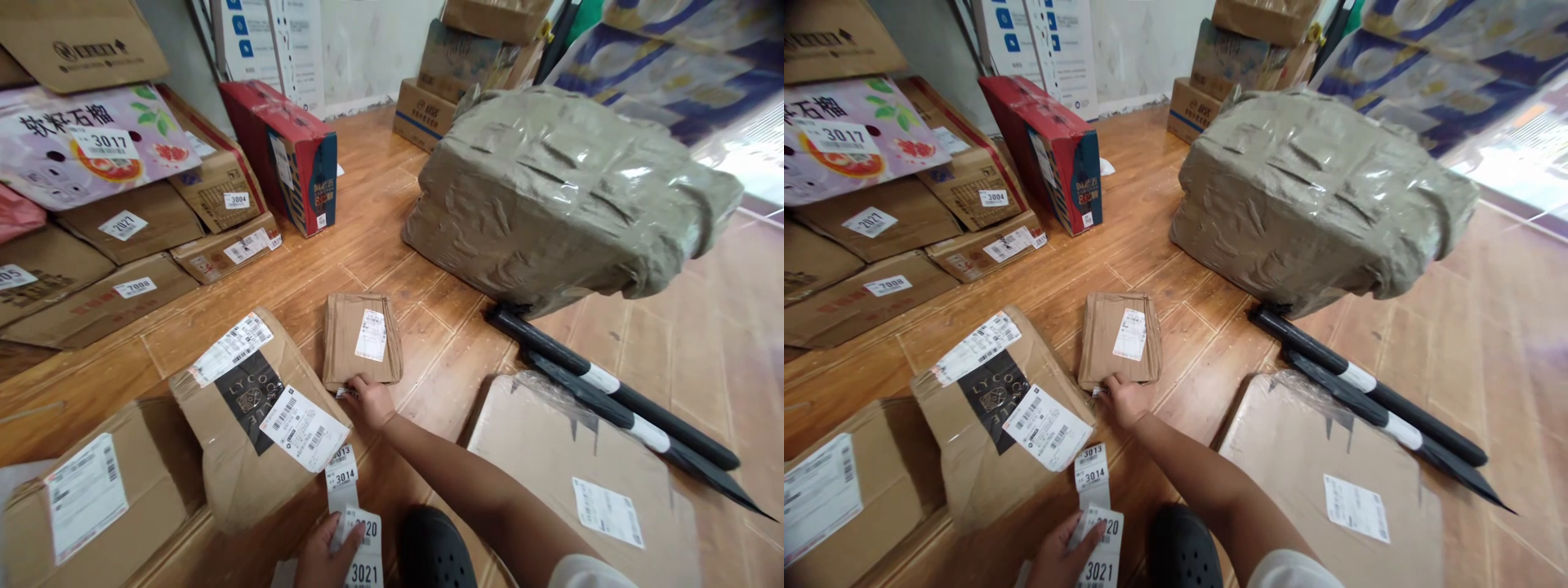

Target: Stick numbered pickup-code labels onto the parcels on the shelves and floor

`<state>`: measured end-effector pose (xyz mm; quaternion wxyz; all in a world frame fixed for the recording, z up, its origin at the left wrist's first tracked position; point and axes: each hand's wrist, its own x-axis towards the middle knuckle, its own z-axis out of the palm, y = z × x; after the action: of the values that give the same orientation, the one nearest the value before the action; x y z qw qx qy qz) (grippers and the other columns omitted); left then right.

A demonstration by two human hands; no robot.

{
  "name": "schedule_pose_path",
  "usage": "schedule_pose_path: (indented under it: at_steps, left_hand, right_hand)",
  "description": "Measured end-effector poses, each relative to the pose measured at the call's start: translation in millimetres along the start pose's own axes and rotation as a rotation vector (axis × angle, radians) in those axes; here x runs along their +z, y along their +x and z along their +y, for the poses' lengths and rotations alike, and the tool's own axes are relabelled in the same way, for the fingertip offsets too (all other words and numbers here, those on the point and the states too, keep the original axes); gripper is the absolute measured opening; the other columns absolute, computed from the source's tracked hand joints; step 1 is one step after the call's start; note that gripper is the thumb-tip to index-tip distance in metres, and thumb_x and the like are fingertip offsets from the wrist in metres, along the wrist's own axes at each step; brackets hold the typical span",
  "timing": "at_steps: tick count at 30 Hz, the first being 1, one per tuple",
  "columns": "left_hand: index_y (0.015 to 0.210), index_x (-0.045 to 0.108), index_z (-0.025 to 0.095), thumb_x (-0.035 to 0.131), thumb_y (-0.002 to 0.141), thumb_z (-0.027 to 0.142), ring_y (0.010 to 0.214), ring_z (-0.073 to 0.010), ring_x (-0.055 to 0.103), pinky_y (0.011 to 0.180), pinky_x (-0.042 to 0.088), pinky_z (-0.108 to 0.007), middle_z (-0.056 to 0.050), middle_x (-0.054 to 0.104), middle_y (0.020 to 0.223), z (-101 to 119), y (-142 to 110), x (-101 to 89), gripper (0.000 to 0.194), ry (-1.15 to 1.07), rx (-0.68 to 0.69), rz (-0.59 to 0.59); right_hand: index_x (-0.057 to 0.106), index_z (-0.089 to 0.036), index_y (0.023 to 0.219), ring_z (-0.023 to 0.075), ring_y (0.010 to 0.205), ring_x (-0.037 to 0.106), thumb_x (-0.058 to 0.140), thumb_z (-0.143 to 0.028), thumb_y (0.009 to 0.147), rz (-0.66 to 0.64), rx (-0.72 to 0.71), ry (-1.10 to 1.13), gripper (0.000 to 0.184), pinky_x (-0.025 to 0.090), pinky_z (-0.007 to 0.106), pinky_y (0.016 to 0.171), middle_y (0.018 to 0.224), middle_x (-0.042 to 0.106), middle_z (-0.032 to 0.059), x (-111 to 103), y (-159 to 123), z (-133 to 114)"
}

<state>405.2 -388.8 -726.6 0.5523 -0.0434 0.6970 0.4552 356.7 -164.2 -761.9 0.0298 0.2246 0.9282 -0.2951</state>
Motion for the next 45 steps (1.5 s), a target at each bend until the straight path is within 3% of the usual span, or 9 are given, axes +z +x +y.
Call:
schedule_pose_path:
  at_steps: [7,10,17,21,29,35,37,40,45]
  left_hand:
    - [0.072,0.067,0.018,0.068,0.054,0.068,0.063,-0.0207,0.060,0.059,0.046,-0.029,-0.004,0.068,0.065,-3,-1,6.0,0.054,-0.011,-0.028,0.012]
    - [0.068,0.065,0.017,0.068,0.053,0.068,0.061,-0.0202,0.059,0.058,0.045,-0.028,-0.004,0.066,0.061,0,-4,12.6,0.053,-0.023,-0.007,0.043]
    - [0.065,0.064,0.017,0.069,0.055,0.065,0.058,-0.0167,0.054,0.057,0.044,-0.026,-0.002,0.063,0.059,5,-4,14.7,0.050,-0.046,0.052,0.068]
    - [0.067,0.064,0.016,0.067,0.051,0.071,0.059,-0.0184,0.056,0.056,0.043,-0.027,-0.004,0.064,0.061,4,0,13.4,0.057,-0.085,0.033,0.085]
    - [0.069,0.065,0.016,0.068,0.048,0.074,0.058,-0.0158,0.052,0.056,0.042,-0.027,-0.002,0.061,0.059,13,1,16.7,0.062,-0.148,0.038,0.044]
    - [0.076,0.064,0.015,0.062,0.063,0.070,0.061,-0.0148,0.053,0.057,0.041,-0.024,-0.002,0.059,0.064,30,-12,17.0,0.057,-0.235,0.199,0.090]
    - [0.077,0.065,0.015,0.058,0.073,0.062,0.072,-0.0177,0.057,0.066,0.044,-0.026,-0.004,0.062,0.072,40,-17,16.3,0.047,-0.197,0.350,0.147]
    - [0.079,0.066,0.016,0.050,0.083,0.052,0.079,-0.0189,0.058,0.074,0.045,-0.027,-0.005,0.063,0.078,55,-22,16.0,0.039,-0.143,0.500,0.227]
    - [0.079,0.069,0.016,0.055,0.079,0.054,0.073,-0.0179,0.057,0.068,0.044,-0.026,-0.005,0.065,0.076,63,-23,19.9,0.041,-0.185,0.486,0.183]
  right_hand:
    - [0.052,-0.014,0.102,0.0340,0.095,0.057,0.055,-0.061,0.078,-0.035,-0.024,-0.234,0.052,0.046,0.037,0.066,0.107,0.058,0.0198,-13,23,-10]
    - [0.051,-0.016,0.103,0.0323,0.098,0.056,0.058,-0.063,0.075,-0.083,-0.101,-0.257,0.055,0.046,0.037,0.070,0.109,0.057,0.0185,-17,33,-1]
    - [0.055,-0.018,0.098,0.0231,0.089,0.059,0.071,-0.053,0.070,-0.152,-0.209,-0.239,0.048,0.041,0.030,0.070,0.105,0.061,0.0108,-33,34,37]
    - [0.055,-0.018,0.090,0.0199,0.074,0.058,0.063,-0.062,0.072,-0.121,-0.166,-0.204,0.048,0.035,0.028,0.059,0.088,0.063,0.0076,-35,41,34]
    - [0.057,-0.018,0.082,0.0182,0.078,0.055,0.069,-0.036,0.076,-0.127,-0.225,-0.018,0.022,0.039,0.029,0.067,0.091,0.060,0.0057,-46,37,38]
    - [0.058,-0.016,0.086,0.0177,0.075,0.057,0.056,-0.038,0.086,-0.069,-0.172,0.260,0.022,0.045,0.030,0.068,0.083,0.061,0.0068,-78,-15,1]
    - [0.060,-0.019,0.094,0.0159,0.075,0.060,0.056,-0.045,0.085,-0.205,-0.248,0.403,0.029,0.046,0.026,0.063,0.085,0.065,0.0044,-93,-46,-21]
    - [0.062,-0.019,0.100,0.0153,0.069,0.058,0.066,-0.044,0.077,-0.387,-0.125,0.629,0.035,0.043,0.025,0.057,0.083,0.064,0.0040,-107,-86,-42]
    - [0.065,-0.018,0.090,0.0155,0.069,0.054,0.060,-0.044,0.082,-0.387,0.016,0.696,0.027,0.042,0.027,0.062,0.076,0.062,0.0038,-91,-111,-41]
